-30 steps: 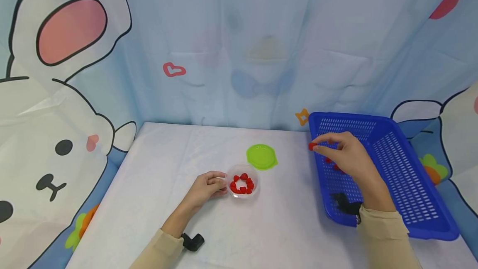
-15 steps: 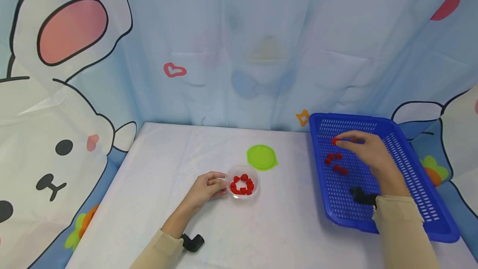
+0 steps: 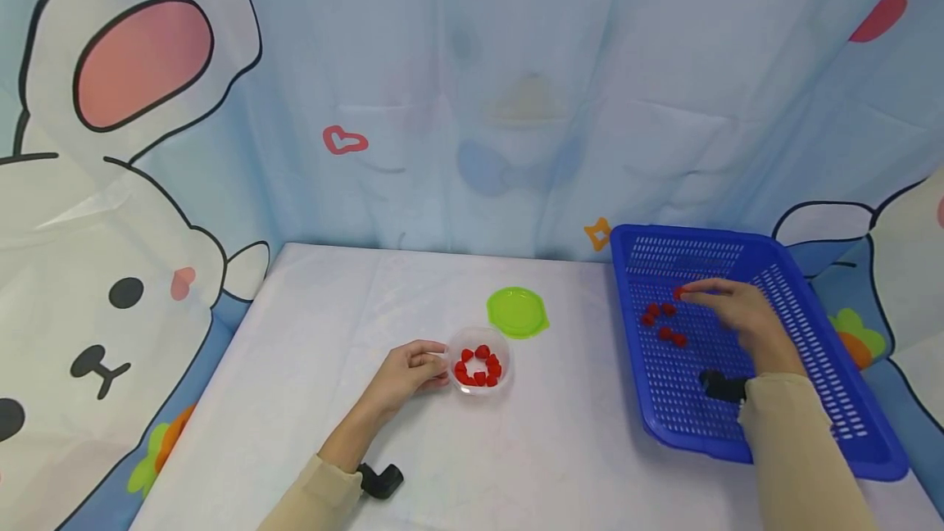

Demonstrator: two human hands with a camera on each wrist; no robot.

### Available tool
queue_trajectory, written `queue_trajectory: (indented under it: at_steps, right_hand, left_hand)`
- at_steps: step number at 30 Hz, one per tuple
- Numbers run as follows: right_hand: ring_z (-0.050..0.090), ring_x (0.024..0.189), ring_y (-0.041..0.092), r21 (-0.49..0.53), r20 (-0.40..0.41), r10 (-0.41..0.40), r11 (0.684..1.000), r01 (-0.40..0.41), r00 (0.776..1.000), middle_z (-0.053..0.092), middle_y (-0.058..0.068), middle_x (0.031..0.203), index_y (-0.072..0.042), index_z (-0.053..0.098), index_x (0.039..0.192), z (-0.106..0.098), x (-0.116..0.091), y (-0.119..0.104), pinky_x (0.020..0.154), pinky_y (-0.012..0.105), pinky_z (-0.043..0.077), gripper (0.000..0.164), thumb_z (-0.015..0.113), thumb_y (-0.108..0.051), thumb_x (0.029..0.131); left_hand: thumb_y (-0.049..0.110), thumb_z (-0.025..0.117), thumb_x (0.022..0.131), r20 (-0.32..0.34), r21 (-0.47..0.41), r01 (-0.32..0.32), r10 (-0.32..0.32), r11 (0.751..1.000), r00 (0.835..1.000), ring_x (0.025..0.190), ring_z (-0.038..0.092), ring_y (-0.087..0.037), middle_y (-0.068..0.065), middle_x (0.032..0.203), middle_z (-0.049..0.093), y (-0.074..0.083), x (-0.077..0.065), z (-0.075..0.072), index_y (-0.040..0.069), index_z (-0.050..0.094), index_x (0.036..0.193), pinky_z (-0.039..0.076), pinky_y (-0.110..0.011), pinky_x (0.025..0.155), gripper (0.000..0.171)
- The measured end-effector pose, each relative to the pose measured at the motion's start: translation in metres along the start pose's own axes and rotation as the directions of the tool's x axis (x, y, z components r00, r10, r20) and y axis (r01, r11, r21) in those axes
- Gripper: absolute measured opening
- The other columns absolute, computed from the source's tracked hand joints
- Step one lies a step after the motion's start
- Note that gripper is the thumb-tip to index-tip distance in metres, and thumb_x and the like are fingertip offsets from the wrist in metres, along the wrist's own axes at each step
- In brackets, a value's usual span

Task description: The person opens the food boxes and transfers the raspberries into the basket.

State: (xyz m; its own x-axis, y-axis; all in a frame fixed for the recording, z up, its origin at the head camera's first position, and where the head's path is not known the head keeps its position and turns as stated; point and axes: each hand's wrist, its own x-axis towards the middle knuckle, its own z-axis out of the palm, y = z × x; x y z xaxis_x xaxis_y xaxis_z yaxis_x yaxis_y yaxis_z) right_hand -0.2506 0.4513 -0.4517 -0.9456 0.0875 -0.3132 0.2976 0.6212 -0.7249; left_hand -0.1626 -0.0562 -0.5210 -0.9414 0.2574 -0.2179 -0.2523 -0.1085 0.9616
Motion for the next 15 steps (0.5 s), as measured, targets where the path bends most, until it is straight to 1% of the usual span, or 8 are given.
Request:
queue_trajectory:
  at_steps: [2, 5, 7, 8, 9, 12, 14, 15]
  right_hand:
    - [0.017, 0.136, 0.06, 0.011, 0.013, -0.002, 1.0, 0.002, 1.0, 0.017, 0.038, 0.155, 0.003, 0.061, 0.13, 0.0, 0.003, 0.005, 0.1, 0.073, 0.033, 0.067, 0.065, -0.054, 0.094]
    - [0.016, 0.137, 0.06, 0.027, 0.018, 0.006, 1.0, -0.007, 1.0, 0.017, 0.038, 0.155, 0.0, 0.066, 0.123, 0.001, 0.006, 0.01, 0.101, 0.073, 0.032, 0.06, 0.067, -0.051, 0.093]
    - [0.017, 0.136, 0.061, 0.021, 0.019, 0.013, 1.0, -0.013, 1.0, 0.017, 0.038, 0.154, 0.001, 0.065, 0.123, 0.001, 0.007, 0.013, 0.102, 0.074, 0.031, 0.06, 0.067, -0.051, 0.093]
    - [0.021, 0.134, 0.06, 0.014, 0.019, 0.013, 1.0, -0.013, 1.0, 0.017, 0.039, 0.154, 0.002, 0.065, 0.123, 0.002, 0.007, 0.014, 0.101, 0.075, 0.031, 0.061, 0.067, -0.051, 0.093]
    - [0.025, 0.129, 0.06, 0.008, 0.021, 0.01, 1.0, -0.01, 1.0, 0.019, 0.039, 0.153, 0.004, 0.063, 0.124, 0.002, 0.007, 0.015, 0.1, 0.075, 0.032, 0.062, 0.067, -0.05, 0.094]
    - [0.027, 0.124, 0.06, -0.018, 0.03, -0.009, 1.0, 0.009, 1.0, 0.02, 0.04, 0.151, 0.008, 0.06, 0.126, 0.004, 0.006, 0.017, 0.096, 0.075, 0.035, 0.064, 0.065, -0.049, 0.095]
    - [0.032, 0.116, 0.056, -0.023, 0.034, -0.016, 1.0, 0.017, 0.999, 0.02, 0.041, 0.15, 0.009, 0.059, 0.126, 0.005, 0.006, 0.017, 0.094, 0.074, 0.037, 0.064, 0.065, -0.047, 0.096]
    - [0.033, 0.115, 0.055, -0.025, 0.034, -0.017, 1.0, 0.018, 0.999, 0.02, 0.041, 0.15, 0.01, 0.059, 0.126, 0.006, 0.006, 0.017, 0.094, 0.073, 0.038, 0.063, 0.066, -0.045, 0.096]
  left_hand:
    - [0.002, 0.068, 0.094, 0.0, 0.003, 0.001, -0.001, 1.0, 1.0, 0.083, 0.071, -0.022, -0.012, 0.093, 0.07, 0.0, 0.0, 0.0, -0.008, 0.06, 0.124, 0.06, -0.036, 0.082, 0.032]
    - [0.003, 0.068, 0.095, 0.001, 0.002, 0.003, -0.003, 1.0, 1.0, 0.085, 0.071, -0.024, -0.013, 0.094, 0.07, 0.001, -0.001, 0.0, -0.008, 0.059, 0.125, 0.06, -0.038, 0.083, 0.034]
    - [0.004, 0.068, 0.095, 0.002, 0.004, 0.004, -0.004, 1.0, 1.0, 0.086, 0.071, -0.025, -0.013, 0.094, 0.07, 0.001, -0.001, 0.0, -0.008, 0.059, 0.126, 0.059, -0.038, 0.084, 0.034]
    - [0.004, 0.068, 0.095, 0.002, 0.005, 0.003, -0.003, 1.0, 1.0, 0.086, 0.071, -0.025, -0.013, 0.094, 0.07, 0.001, -0.001, 0.0, -0.008, 0.059, 0.126, 0.059, -0.039, 0.084, 0.035]
    - [0.004, 0.069, 0.095, 0.002, 0.005, 0.006, -0.006, 1.0, 1.0, 0.086, 0.071, -0.026, -0.013, 0.094, 0.07, 0.001, -0.001, 0.0, -0.008, 0.059, 0.126, 0.059, -0.039, 0.084, 0.035]
    - [0.004, 0.069, 0.094, 0.001, 0.007, 0.005, -0.005, 1.0, 1.0, 0.087, 0.071, -0.026, -0.013, 0.093, 0.07, 0.001, -0.001, 0.0, -0.008, 0.059, 0.126, 0.059, -0.039, 0.085, 0.035]
    - [0.004, 0.069, 0.094, 0.0, 0.006, 0.005, -0.005, 1.0, 1.0, 0.087, 0.071, -0.026, -0.013, 0.093, 0.07, 0.001, -0.001, 0.0, -0.008, 0.059, 0.126, 0.059, -0.039, 0.085, 0.035]
    - [0.004, 0.069, 0.094, -0.001, 0.007, 0.007, -0.007, 1.0, 1.0, 0.086, 0.071, -0.026, -0.013, 0.093, 0.07, 0.001, -0.001, 0.0, -0.007, 0.06, 0.126, 0.059, -0.039, 0.084, 0.035]
